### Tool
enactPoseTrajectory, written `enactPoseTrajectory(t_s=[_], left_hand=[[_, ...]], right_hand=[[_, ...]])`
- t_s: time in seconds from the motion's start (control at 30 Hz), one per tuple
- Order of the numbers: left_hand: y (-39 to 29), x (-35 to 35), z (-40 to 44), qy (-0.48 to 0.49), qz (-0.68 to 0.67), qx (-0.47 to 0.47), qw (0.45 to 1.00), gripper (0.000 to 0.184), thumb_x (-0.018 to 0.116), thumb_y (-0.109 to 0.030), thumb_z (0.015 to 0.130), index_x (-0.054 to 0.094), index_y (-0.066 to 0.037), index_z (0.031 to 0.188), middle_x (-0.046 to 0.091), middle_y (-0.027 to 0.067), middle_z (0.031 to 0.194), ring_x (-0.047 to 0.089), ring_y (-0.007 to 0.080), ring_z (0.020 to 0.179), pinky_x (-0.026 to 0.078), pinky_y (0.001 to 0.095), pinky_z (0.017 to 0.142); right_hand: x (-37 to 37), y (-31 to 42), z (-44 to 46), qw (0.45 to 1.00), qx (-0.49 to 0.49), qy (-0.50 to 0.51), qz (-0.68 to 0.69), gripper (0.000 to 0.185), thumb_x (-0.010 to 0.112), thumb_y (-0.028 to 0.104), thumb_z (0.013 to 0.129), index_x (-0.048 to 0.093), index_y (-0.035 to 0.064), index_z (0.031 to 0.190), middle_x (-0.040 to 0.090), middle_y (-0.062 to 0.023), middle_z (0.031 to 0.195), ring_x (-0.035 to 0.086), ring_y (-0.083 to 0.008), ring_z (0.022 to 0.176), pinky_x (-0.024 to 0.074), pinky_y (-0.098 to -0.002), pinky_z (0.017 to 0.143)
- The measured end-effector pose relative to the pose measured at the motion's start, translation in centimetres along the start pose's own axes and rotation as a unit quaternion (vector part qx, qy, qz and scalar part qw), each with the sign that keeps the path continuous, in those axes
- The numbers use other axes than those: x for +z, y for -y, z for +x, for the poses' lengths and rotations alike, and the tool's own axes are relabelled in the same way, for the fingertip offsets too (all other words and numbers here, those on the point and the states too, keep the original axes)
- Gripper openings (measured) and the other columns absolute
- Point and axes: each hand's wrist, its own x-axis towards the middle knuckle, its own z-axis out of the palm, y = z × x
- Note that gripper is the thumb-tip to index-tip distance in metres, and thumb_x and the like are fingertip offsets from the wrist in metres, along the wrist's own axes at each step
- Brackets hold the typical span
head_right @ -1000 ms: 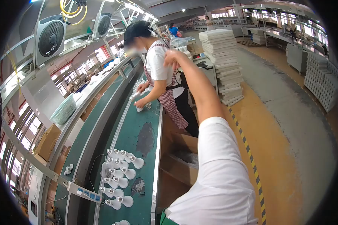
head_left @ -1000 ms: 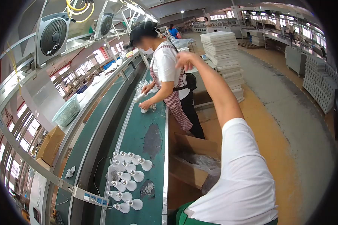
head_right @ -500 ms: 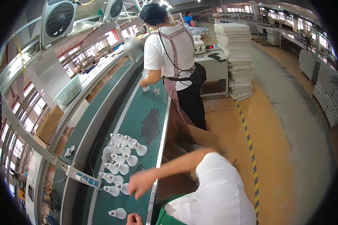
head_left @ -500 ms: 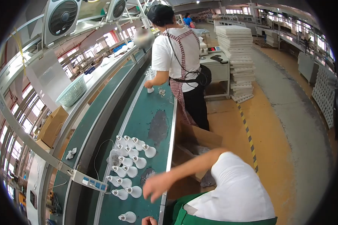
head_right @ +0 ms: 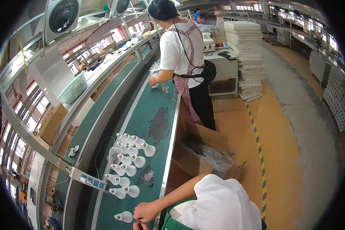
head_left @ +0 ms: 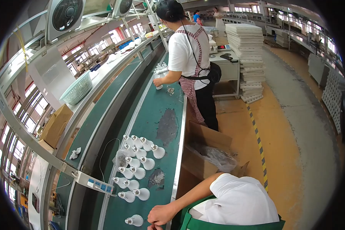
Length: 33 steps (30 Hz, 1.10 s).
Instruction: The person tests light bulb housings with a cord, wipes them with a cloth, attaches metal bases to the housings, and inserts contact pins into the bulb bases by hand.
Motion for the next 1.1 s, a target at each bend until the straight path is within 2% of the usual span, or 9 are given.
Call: enactPoseTrajectory(t_s=[0.2, 0.3, 0.37, 0.43, 0.5, 0.57, 0.73, 0.83, 1.1], left_hand=[[-0.2, -0.1, 0.0, -0.006, 0.000, -0.010, 1.000, 0.012, 0.059, -0.015, 0.083, 0.063, -0.005, 0.088, 0.058, 0.0206, 0.072, 0.055, 0.0335, 0.060, 0.046, 0.0368, 0.057], [0.1, 0.1, -0.2, -0.010, 0.006, -0.022, 1.000, 0.015, 0.058, -0.017, 0.084, 0.063, -0.004, 0.088, 0.061, 0.0161, 0.070, 0.056, 0.0288, 0.059, 0.047, 0.0346, 0.057], [2.0, 0.9, -0.4, 0.000, -0.159, -0.121, 0.980, 0.017, 0.057, -0.021, 0.085, 0.062, -0.004, 0.085, 0.060, 0.0095, 0.067, 0.055, 0.0217, 0.057, 0.044, 0.0306, 0.053], [3.0, 1.1, -0.6, 0.019, -0.315, -0.216, 0.924, 0.020, 0.055, -0.024, 0.087, 0.062, -0.006, 0.084, 0.057, 0.0034, 0.064, 0.052, 0.0150, 0.055, 0.040, 0.0265, 0.049], [3.2, 1.0, -0.5, 0.044, -0.455, -0.303, 0.836, 0.021, 0.053, -0.027, 0.089, 0.061, -0.007, 0.083, 0.053, -0.0021, 0.063, 0.047, 0.0085, 0.053, 0.034, 0.0223, 0.046], [2.8, 1.1, -0.5, 0.053, -0.521, -0.331, 0.785, 0.022, 0.052, -0.028, 0.090, 0.060, -0.008, 0.086, 0.055, -0.0017, 0.067, 0.047, 0.0082, 0.055, 0.034, 0.0217, 0.048], [1.0, 1.2, -0.6, 0.023, -0.620, -0.397, 0.677, 0.025, 0.050, -0.032, 0.092, 0.060, -0.009, 0.091, 0.059, -0.0003, 0.077, 0.049, 0.0092, 0.062, 0.036, 0.0226, 0.055], [3.3, 1.3, -1.0, 0.099, -0.656, -0.339, 0.667, 0.025, 0.050, -0.031, 0.092, 0.060, -0.008, 0.094, 0.060, 0.0006, 0.078, 0.051, 0.0105, 0.064, 0.038, 0.0246, 0.058], [3.8, 1.3, -1.2, 0.115, -0.645, -0.350, 0.669, 0.024, 0.050, -0.030, 0.092, 0.060, -0.009, 0.095, 0.059, 0.0000, 0.078, 0.051, 0.0100, 0.066, 0.038, 0.0236, 0.057]], right_hand=[[0.2, -0.5, 0.1, 0.999, -0.010, -0.023, 0.043, 0.010, 0.060, 0.010, 0.064, 0.058, 0.0004, 0.067, 0.059, -0.0152, 0.064, 0.058, -0.0336, 0.064, 0.0431, -0.0410, 0.055], [0.3, -0.5, 0.0, 0.997, -0.015, -0.035, 0.059, 0.010, 0.060, 0.010, 0.063, 0.058, 0.0010, 0.066, 0.058, -0.0139, 0.064, 0.057, -0.0324, 0.064, 0.0429, -0.0402, 0.055], [0.4, -0.5, 0.0, 0.994, -0.031, -0.053, 0.088, 0.009, 0.059, 0.010, 0.063, 0.057, 0.0014, 0.066, 0.057, -0.0127, 0.064, 0.056, -0.0316, 0.064, 0.0425, -0.0396, 0.055], [0.4, -0.4, -0.1, 0.993, -0.019, -0.065, 0.101, 0.008, 0.058, 0.010, 0.063, 0.057, 0.0023, 0.065, 0.055, -0.0112, 0.066, 0.055, -0.0302, 0.067, 0.0422, -0.0385, 0.057], [0.6, -0.1, -0.1, 0.989, -0.027, -0.099, 0.109, 0.007, 0.058, 0.010, 0.064, 0.056, 0.0030, 0.065, 0.053, -0.0099, 0.069, 0.054, -0.0287, 0.071, 0.0419, -0.0374, 0.060], [1.1, 0.1, -0.1, 0.980, -0.053, -0.156, 0.112, 0.007, 0.057, 0.010, 0.064, 0.056, 0.0036, 0.065, 0.051, -0.0088, 0.071, 0.053, -0.0271, 0.074, 0.0415, -0.0364, 0.062], [1.7, -0.1, -0.3, 0.974, -0.026, -0.167, 0.149, 0.008, 0.058, 0.011, 0.065, 0.057, 0.0037, 0.067, 0.050, -0.0076, 0.073, 0.052, -0.0240, 0.076, 0.0410, -0.0348, 0.064], [1.8, -0.1, -0.5, 0.970, -0.014, -0.167, 0.175, 0.009, 0.058, 0.012, 0.066, 0.057, 0.0033, 0.068, 0.050, -0.0074, 0.073, 0.052, -0.0227, 0.074, 0.0410, -0.0335, 0.063], [2.5, -0.2, -0.6, 0.964, -0.011, -0.174, 0.200, 0.007, 0.059, 0.007, 0.064, 0.056, 0.0019, 0.068, 0.051, -0.0072, 0.072, 0.052, -0.0213, 0.069, 0.0414, -0.0314, 0.061]])
